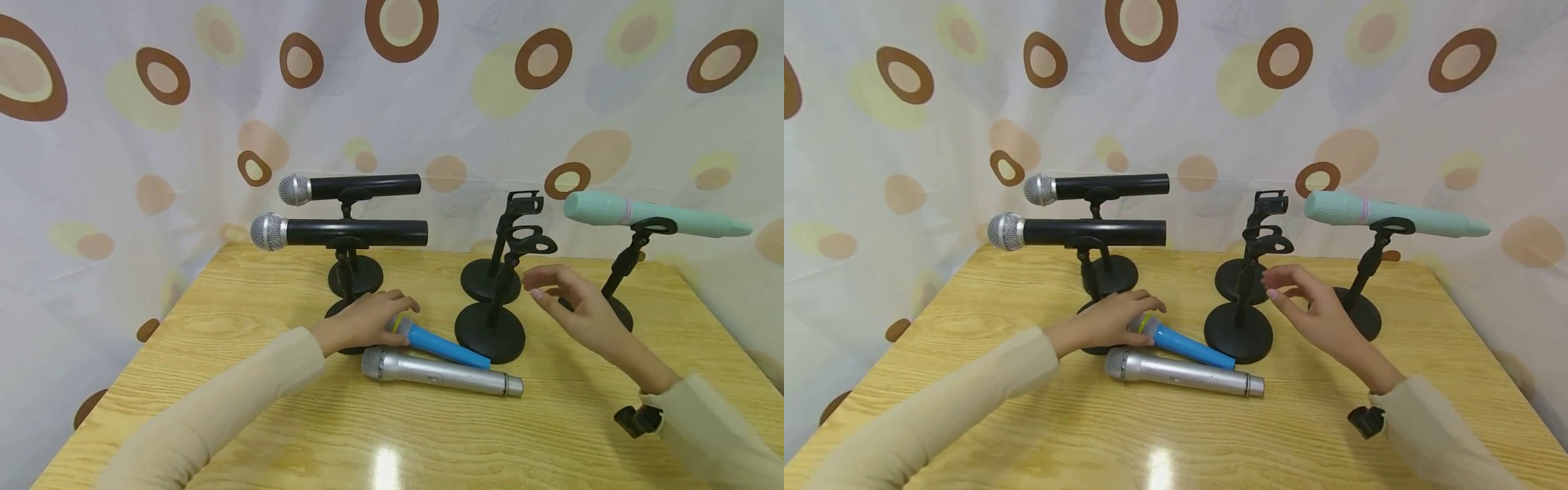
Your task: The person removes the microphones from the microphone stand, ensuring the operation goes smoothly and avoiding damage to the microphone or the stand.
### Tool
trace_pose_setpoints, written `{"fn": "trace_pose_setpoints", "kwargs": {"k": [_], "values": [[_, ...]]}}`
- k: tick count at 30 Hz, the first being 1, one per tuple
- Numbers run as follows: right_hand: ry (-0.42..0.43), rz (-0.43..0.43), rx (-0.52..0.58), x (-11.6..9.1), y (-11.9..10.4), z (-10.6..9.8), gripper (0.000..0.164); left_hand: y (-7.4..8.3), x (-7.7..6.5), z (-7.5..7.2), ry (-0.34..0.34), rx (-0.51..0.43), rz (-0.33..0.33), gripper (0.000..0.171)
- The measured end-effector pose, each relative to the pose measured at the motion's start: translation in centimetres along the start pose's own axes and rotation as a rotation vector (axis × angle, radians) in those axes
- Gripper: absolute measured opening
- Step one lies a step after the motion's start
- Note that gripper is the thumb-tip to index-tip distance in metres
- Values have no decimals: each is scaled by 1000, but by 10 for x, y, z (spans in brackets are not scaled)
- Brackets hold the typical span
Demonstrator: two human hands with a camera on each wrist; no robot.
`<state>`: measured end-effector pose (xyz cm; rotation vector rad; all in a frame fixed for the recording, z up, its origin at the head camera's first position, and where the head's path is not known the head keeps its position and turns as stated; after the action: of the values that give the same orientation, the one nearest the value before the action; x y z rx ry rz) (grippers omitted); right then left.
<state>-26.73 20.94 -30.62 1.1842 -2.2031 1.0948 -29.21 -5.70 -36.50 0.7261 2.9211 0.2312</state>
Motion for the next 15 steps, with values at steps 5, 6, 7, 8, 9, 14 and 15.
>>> {"fn": "trace_pose_setpoints", "kwargs": {"k": [5, 6, 7, 8, 9, 14, 15], "values": [[-33, -44, 14, 0, -9, 10, 32, 5, -11, -9, 61, 9, 28, 51], [-40, -59, 18, 0, -10, 13, 32, 6, -14, -12, 75, 11, 35, 51], [-44, -73, 26, 1, -12, 15, 32, 7, -17, -14, 88, 10, 45, 51], [-48, -83, 35, 2, -14, 18, 33, 7, -19, -17, 99, 10, 51, 50], [-53, -91, 44, 2, -15, 21, 33, 8, -22, -19, 111, 5, 60, 50], [-83, -119, 94, 8, -21, 35, 32, 7, -37, -31, 174, -19, 97, 48], [-89, -123, 103, 10, -22, 38, 31, 6, -40, -33, 189, -23, 106, 48]]}}
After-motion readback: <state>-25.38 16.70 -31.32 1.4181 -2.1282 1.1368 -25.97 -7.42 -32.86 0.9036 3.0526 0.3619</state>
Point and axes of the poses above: each hand's wrist, its own x-axis towards the middle knuckle, its own z-axis out of the palm, y = z × x, the point moved 6 cm from there along x, towards the middle knuckle, and after that the axes turned 14 degrees about -z, right-handed, at the moved point
